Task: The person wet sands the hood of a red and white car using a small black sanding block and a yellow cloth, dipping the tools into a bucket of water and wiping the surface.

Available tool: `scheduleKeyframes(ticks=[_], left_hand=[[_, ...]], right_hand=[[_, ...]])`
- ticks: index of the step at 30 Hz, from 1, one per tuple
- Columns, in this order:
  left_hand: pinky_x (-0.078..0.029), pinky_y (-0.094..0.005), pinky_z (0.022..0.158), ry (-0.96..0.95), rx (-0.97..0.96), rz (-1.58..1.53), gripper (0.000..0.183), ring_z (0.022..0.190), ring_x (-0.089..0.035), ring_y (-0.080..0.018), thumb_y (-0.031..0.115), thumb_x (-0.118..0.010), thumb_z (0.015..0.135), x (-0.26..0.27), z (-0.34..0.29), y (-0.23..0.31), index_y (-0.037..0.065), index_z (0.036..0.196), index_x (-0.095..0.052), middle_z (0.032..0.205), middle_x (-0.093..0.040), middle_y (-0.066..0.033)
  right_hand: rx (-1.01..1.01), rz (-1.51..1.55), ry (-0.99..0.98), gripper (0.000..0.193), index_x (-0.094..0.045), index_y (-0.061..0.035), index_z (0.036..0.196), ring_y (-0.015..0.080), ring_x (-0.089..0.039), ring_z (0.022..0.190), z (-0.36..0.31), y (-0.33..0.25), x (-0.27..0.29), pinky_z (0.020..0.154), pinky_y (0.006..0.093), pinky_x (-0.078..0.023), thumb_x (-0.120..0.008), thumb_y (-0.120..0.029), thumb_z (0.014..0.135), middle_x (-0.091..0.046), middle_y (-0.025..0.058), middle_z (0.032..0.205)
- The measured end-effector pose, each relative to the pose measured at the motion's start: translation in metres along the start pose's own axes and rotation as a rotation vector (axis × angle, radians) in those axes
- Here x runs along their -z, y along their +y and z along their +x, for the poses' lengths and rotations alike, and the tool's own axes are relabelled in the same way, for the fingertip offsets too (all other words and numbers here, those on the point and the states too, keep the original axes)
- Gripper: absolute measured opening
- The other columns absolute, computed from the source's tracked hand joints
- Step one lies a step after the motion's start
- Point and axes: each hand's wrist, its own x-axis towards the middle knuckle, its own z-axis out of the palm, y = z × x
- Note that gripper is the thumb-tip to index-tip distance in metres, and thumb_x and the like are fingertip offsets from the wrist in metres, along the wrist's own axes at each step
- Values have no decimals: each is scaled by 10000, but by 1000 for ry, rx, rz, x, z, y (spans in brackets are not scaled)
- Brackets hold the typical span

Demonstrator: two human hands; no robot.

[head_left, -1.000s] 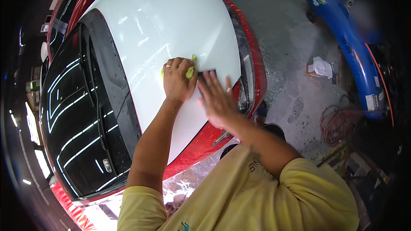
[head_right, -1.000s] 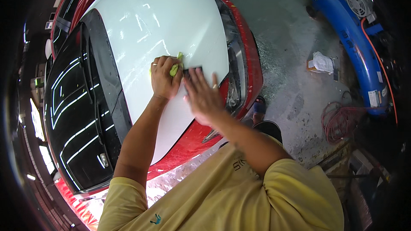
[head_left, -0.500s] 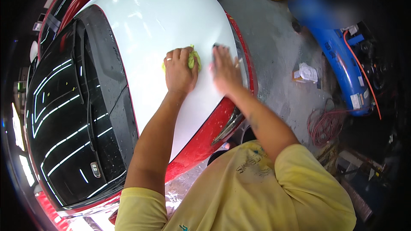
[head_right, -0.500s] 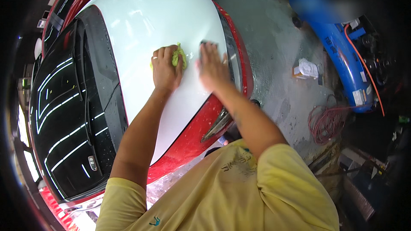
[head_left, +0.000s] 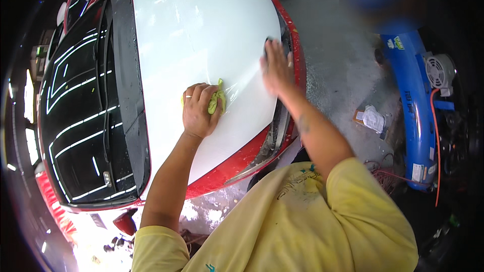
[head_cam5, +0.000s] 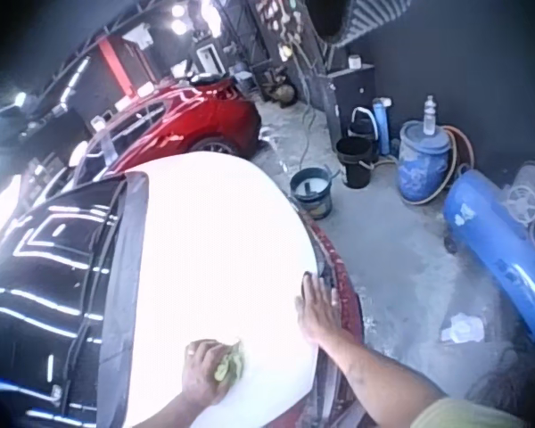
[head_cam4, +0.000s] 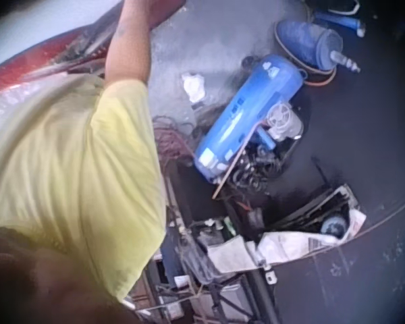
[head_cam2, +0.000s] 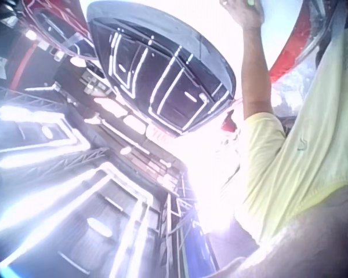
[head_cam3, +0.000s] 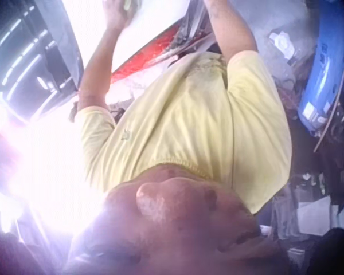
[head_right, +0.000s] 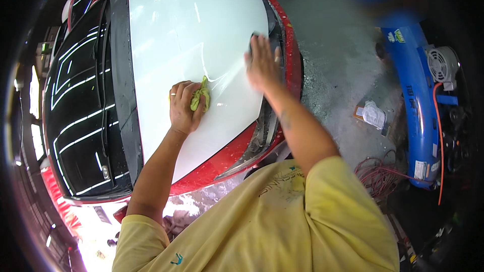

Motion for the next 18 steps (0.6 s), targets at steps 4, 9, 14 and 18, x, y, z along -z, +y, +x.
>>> scheduleKeyframes(ticks=[4, 9, 14, 18], left_hand=[[-463, -508, 1035, -15, 34, 23, 394, 1198, -616, -381, 137, -764, 897, -2, -2, 1, 65, 1273, -672, 1202, -679, -139], [-467, -512, 1032, -59, 51, 50, 430, 1199, -613, -394, 128, -777, 874, 2, 1, 8, 64, 1285, -666, 1217, -676, -146], [-462, -521, 1037, -80, -2, 61, 448, 1196, -608, -408, 121, -773, 869, -1, 11, 0, 50, 1295, -653, 1236, -671, -165], [-468, -521, 1057, -93, 47, 72, 450, 1201, -617, -417, 100, -767, 854, -1, 2, 2, 35, 1288, -672, 1232, -687, -168]], right_hand=[[110, -70, -71, 727, -115, -63, 1764, 354, -75, 1708, -47, -17, -20, 1367, 596, -25, -307, -460, 1185, -108, 216, 1834], [331, -132, -269, 750, -127, -65, 1765, 375, -70, 1708, -121, -21, 0, 1359, 619, -4, -364, -456, 1170, -110, 219, 1835], [142, 179, 40, 678, -252, -56, 1734, 385, -166, 1690, 77, 31, 8, 1351, 601, -173, -360, -442, 1187, -214, 219, 1811], [267, 72, -112, 780, -162, -67, 1763, 406, -98, 1702, -91, -2, -13, 1337, 668, -104, -497, -400, 1142, -102, 244, 1829]])
